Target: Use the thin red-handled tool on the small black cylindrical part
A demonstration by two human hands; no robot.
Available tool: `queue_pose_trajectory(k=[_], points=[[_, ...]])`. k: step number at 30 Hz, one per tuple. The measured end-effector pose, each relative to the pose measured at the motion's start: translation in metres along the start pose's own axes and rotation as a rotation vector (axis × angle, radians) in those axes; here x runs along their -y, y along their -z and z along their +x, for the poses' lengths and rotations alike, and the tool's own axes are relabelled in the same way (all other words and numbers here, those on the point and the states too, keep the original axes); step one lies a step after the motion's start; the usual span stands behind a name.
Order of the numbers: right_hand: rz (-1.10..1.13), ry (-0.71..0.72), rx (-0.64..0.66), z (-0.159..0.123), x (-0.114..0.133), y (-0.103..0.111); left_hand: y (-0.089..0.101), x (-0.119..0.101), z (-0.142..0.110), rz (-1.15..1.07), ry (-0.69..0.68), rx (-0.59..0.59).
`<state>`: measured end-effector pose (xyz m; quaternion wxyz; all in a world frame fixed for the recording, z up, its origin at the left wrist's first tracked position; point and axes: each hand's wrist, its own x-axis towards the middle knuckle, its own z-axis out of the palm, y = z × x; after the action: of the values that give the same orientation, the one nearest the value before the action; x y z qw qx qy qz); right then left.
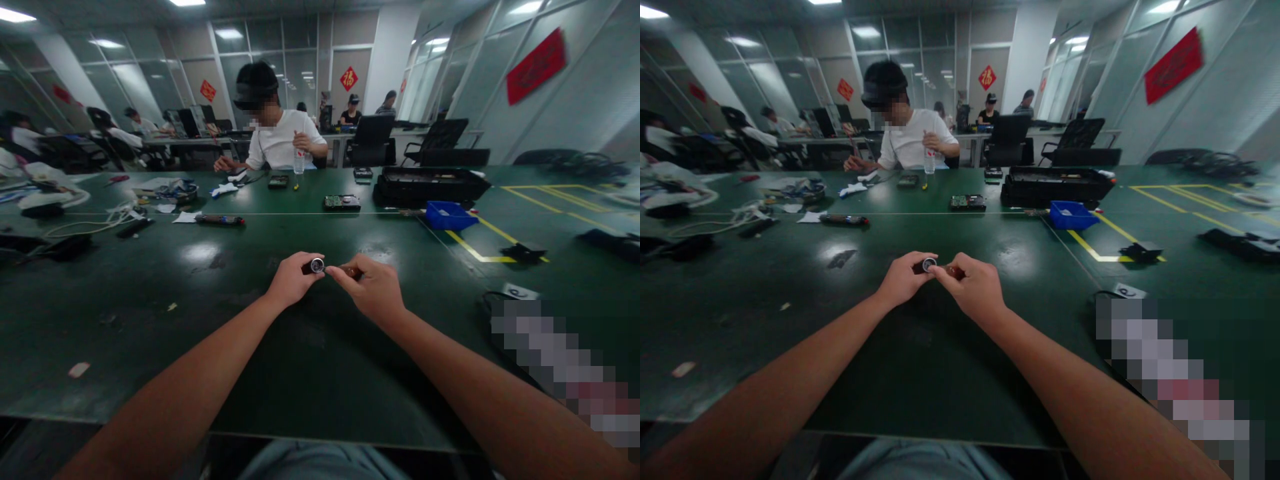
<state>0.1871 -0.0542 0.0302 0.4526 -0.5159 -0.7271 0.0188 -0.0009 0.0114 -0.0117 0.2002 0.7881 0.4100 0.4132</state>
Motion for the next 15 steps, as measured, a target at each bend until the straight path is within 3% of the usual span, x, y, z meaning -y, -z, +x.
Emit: queue_pose_trajectory(k=[15], points=[[-0.018,0.049,0.042,0.0003,0.0012,0.0012,-0.0001,-0.0025,-0.0004,-0.023,0.006,0.012]])
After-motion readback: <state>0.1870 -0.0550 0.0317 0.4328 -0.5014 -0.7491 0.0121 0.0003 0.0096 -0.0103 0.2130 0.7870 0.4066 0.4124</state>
